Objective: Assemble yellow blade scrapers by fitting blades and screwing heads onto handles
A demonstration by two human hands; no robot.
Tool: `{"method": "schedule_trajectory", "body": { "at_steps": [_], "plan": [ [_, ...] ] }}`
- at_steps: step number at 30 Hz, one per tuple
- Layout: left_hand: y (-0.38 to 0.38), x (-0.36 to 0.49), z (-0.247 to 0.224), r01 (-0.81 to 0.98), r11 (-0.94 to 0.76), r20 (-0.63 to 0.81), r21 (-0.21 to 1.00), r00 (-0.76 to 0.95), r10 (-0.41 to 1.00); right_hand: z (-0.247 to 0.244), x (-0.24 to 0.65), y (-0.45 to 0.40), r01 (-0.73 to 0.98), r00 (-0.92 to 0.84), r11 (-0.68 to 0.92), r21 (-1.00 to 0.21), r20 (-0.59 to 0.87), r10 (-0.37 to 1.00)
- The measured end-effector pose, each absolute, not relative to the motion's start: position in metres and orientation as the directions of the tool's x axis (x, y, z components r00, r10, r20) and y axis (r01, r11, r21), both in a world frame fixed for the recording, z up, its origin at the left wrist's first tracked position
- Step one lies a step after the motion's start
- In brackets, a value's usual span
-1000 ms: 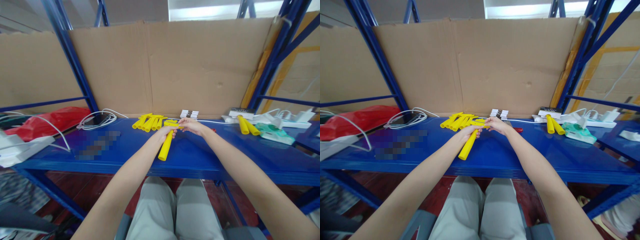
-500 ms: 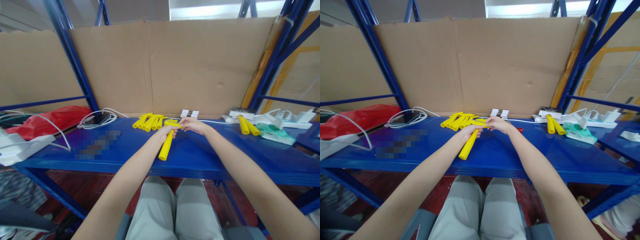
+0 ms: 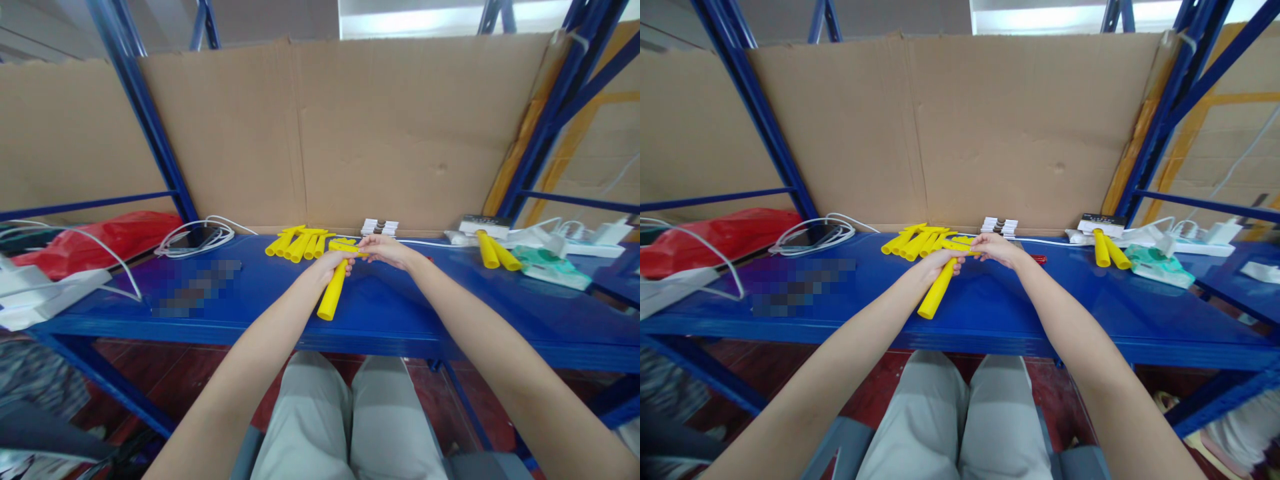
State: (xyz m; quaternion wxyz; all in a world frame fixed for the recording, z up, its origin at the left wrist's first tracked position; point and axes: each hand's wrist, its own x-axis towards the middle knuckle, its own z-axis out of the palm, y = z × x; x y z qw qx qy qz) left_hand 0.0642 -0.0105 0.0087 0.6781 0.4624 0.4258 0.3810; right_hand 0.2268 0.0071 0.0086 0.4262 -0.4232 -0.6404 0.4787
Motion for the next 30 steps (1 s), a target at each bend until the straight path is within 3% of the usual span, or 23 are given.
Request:
{"method": "schedule_trajectory", "body": {
  "at_steps": [21,30],
  "plan": [
    [-0.0062,0.0643,0.0064,-0.13,0.294,-0.23,0.947,0.362,0.903,0.002,0.2235,0.0133,0.088,-0.291,0.23,-0.969,0.196,0.937],
    [-0.0105,0.0651,0.0096,-0.134,0.287,-0.228,0.948,0.342,0.912,0.0012,0.2243,0.0145,0.162,-0.276,0.234,-0.959,0.184,0.943]
  ]
}}
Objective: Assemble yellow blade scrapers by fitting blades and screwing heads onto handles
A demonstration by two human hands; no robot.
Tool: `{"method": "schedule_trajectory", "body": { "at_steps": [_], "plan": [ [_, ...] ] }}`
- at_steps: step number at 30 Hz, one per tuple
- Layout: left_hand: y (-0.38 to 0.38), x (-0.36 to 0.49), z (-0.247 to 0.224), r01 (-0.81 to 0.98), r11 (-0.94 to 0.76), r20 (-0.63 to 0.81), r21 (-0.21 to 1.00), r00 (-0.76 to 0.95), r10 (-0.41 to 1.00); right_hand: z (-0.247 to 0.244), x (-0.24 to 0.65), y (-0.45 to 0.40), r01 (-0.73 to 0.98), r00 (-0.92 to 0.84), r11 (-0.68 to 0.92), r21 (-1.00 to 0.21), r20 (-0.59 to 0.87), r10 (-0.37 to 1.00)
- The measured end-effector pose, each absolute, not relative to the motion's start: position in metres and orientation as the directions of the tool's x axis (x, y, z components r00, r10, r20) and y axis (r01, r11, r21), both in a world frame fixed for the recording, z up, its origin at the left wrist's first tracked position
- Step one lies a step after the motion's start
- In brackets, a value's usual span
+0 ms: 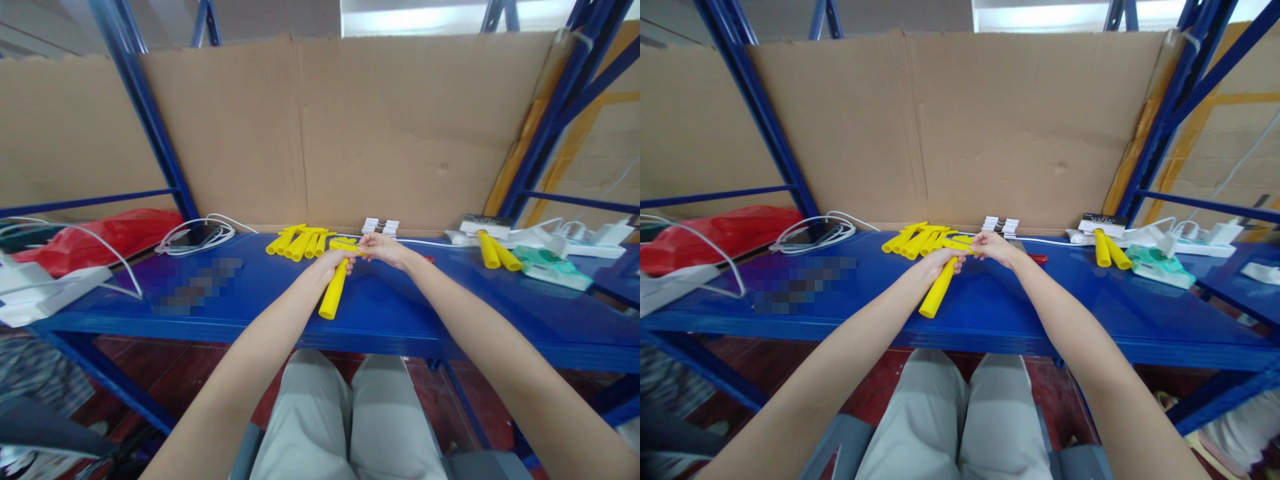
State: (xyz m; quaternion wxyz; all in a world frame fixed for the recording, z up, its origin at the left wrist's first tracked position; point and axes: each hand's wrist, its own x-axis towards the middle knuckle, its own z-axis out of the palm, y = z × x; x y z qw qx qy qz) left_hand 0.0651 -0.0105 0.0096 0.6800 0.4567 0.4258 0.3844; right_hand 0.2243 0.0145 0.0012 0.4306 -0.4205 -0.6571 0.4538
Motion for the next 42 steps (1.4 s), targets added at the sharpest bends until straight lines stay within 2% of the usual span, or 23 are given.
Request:
{"method": "schedule_trajectory", "body": {
  "at_steps": [3,6,11,15,21,30,35,39,42],
  "plan": [
    [-0.013,0.066,0.012,-0.143,0.284,-0.225,0.948,0.328,0.918,0.005,0.231,0.018,0.238,-0.23,0.249,-0.939,0.195,0.953],
    [-0.015,0.066,0.013,-0.121,0.285,-0.237,0.951,0.312,0.92,0.012,0.245,0.023,0.348,-0.15,0.333,-0.876,0.299,0.943],
    [-0.013,0.066,0.012,-0.123,0.277,-0.229,0.953,0.305,0.924,0.02,0.283,0.023,0.672,-0.095,0.364,-0.645,0.412,0.906],
    [-0.009,0.064,0.009,-0.133,0.239,-0.195,0.962,0.276,0.941,0.008,0.32,0.01,0.799,-0.074,0.34,-0.496,0.48,0.874],
    [-0.004,0.059,0.009,-0.065,0.18,-0.166,0.982,0.181,0.969,-0.005,0.344,-0.002,0.875,-0.079,0.257,-0.411,0.401,0.913],
    [-0.005,0.058,0.01,-0.072,0.128,-0.116,0.989,0.147,0.982,-0.015,0.32,0.004,0.927,-0.195,0.279,-0.251,0.312,0.93],
    [-0.005,0.057,0.009,-0.044,0.136,-0.131,0.99,0.114,0.985,-0.017,0.311,0.002,0.983,-0.117,0.152,-0.107,0.284,0.952],
    [-0.005,0.057,0.009,-0.02,0.152,-0.149,0.988,0.093,0.984,-0.015,0.302,-0.002,0.992,-0.088,0.107,-0.072,0.229,0.97],
    [-0.006,0.057,0.01,-0.015,0.16,-0.159,0.987,0.075,0.985,-0.015,0.298,-0.006,0.994,-0.089,0.103,-0.045,0.244,0.966]
  ]
}}
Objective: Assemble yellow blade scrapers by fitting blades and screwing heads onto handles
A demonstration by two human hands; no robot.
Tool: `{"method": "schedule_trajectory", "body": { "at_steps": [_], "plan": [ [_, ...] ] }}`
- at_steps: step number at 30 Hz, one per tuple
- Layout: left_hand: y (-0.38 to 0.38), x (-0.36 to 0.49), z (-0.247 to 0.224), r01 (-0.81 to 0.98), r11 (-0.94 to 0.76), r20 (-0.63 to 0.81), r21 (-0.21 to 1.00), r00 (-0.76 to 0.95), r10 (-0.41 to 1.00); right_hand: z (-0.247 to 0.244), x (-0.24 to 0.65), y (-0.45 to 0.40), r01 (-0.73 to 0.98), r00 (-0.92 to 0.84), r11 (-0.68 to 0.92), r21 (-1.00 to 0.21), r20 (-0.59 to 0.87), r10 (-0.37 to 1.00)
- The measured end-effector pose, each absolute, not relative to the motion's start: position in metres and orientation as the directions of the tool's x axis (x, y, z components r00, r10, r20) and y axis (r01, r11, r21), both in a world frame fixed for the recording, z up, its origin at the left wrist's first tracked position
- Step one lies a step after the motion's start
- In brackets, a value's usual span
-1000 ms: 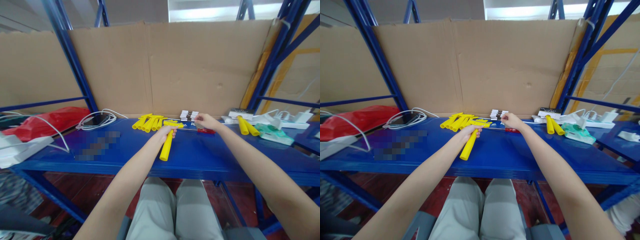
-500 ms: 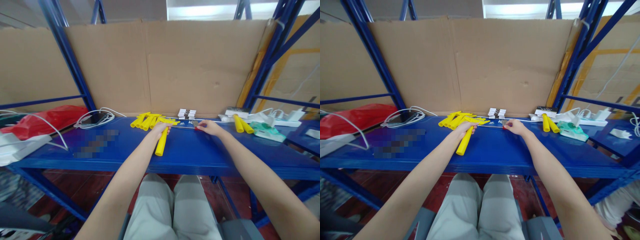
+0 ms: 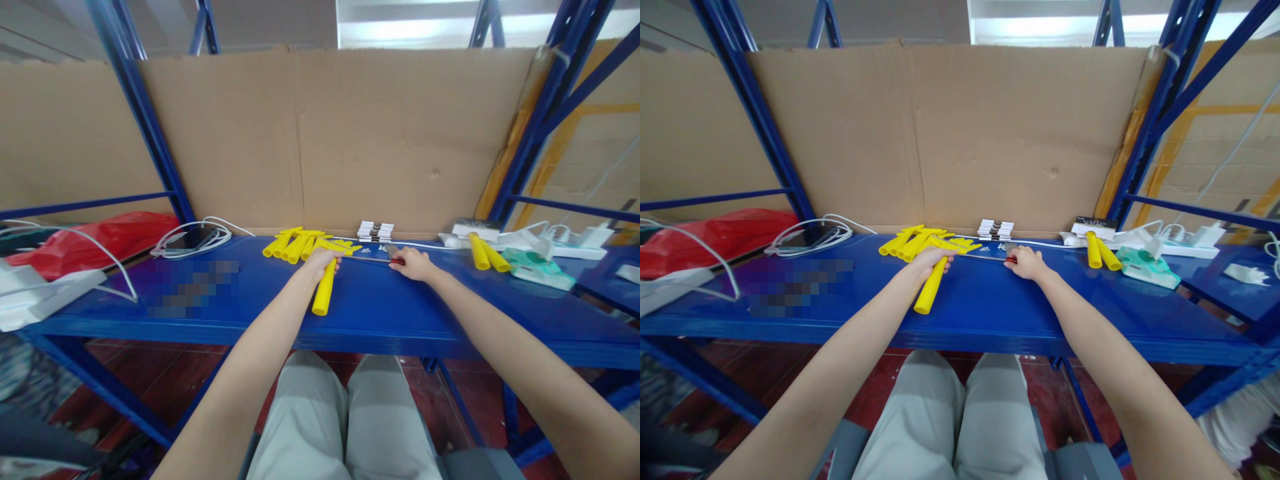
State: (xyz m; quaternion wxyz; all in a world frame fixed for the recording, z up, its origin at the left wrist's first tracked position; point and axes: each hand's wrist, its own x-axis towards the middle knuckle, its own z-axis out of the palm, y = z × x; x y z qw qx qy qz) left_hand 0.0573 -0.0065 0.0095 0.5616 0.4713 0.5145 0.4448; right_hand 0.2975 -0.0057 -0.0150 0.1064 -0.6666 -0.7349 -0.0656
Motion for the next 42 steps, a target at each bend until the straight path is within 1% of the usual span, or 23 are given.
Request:
{"method": "schedule_trajectory", "body": {
  "at_steps": [4,8,10,12,15,19,25,33,42],
  "plan": [
    [-0.01,0.058,0.011,0.0,0.152,-0.151,0.988,0.062,0.987,-0.015,0.297,-0.007,0.992,-0.109,0.121,-0.021,0.295,0.949],
    [-0.013,0.058,0.011,0.015,0.136,-0.137,0.991,0.055,0.989,-0.009,0.31,-0.007,0.997,-0.05,0.066,-0.026,0.392,0.919],
    [-0.013,0.058,0.011,0.021,0.135,-0.136,0.991,0.051,0.989,-0.004,0.32,-0.006,0.997,-0.006,0.041,-0.067,0.456,0.89],
    [-0.012,0.058,0.01,0.024,0.14,-0.141,0.99,0.046,0.989,0.0,0.33,-0.007,0.991,0.031,0.036,-0.128,0.487,0.873],
    [-0.01,0.057,0.009,0.019,0.145,-0.145,0.989,0.035,0.989,0.005,0.34,-0.008,0.98,0.012,0.089,-0.179,0.5,0.866],
    [-0.007,0.057,0.008,0.025,0.152,-0.152,0.988,0.018,0.988,0.007,0.341,-0.011,0.963,-0.108,0.222,-0.153,0.536,0.838],
    [-0.005,0.058,0.008,0.043,0.162,-0.163,0.986,0.02,0.986,0.006,0.335,-0.011,0.953,-0.168,0.274,-0.13,0.528,0.832],
    [-0.004,0.058,0.005,0.031,0.149,-0.151,0.988,0.058,0.987,0.003,0.339,-0.008,0.949,-0.162,0.277,-0.15,0.523,0.837],
    [-0.006,0.06,0.005,0.044,0.152,-0.155,0.987,0.066,0.986,0.003,0.337,-0.008,0.96,-0.125,0.234,-0.152,0.514,0.849]
  ]
}}
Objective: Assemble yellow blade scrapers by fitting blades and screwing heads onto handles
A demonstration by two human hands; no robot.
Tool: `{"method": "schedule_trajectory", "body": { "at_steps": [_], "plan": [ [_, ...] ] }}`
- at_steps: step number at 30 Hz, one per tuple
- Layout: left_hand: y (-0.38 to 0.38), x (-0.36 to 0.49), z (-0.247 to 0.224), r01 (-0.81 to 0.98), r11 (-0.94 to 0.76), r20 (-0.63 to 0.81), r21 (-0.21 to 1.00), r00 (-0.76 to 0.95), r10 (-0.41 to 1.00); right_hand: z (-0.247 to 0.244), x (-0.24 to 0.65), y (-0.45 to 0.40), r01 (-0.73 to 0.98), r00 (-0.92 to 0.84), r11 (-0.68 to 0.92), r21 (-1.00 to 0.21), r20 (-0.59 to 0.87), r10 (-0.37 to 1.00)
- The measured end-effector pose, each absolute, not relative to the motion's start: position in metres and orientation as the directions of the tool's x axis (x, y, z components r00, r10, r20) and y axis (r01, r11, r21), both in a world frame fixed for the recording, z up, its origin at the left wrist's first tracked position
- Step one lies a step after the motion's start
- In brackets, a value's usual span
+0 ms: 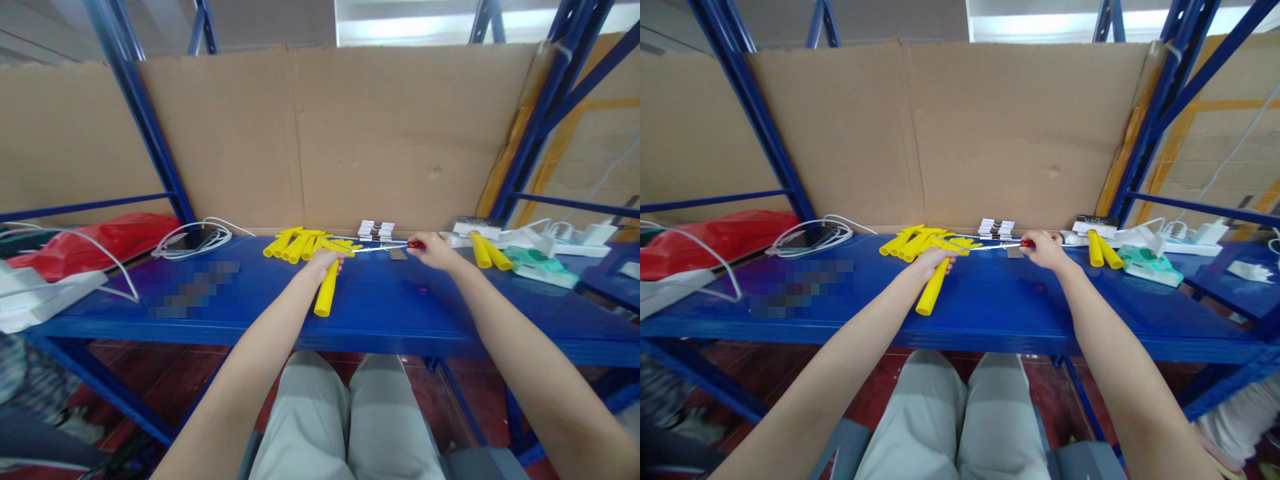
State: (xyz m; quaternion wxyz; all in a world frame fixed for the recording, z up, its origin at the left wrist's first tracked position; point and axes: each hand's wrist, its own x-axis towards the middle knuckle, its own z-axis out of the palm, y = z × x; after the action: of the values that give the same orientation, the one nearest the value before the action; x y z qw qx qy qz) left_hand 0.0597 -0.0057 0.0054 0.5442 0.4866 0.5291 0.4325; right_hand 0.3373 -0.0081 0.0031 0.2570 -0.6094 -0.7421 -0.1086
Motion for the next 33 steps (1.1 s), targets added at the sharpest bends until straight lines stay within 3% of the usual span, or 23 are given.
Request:
{"method": "schedule_trajectory", "body": {
  "at_steps": [22,33],
  "plan": [
    [-0.01,0.06,0.007,0.065,0.122,-0.126,0.99,0.057,0.99,0.007,0.331,-0.013,0.97,-0.124,0.209,-0.125,0.485,0.866],
    [-0.008,0.06,0.005,0.267,0.018,-0.008,0.964,-0.036,0.999,0.018,0.318,-0.028,0.962,-0.27,0.243,0.124,0.569,0.777]
  ]
}}
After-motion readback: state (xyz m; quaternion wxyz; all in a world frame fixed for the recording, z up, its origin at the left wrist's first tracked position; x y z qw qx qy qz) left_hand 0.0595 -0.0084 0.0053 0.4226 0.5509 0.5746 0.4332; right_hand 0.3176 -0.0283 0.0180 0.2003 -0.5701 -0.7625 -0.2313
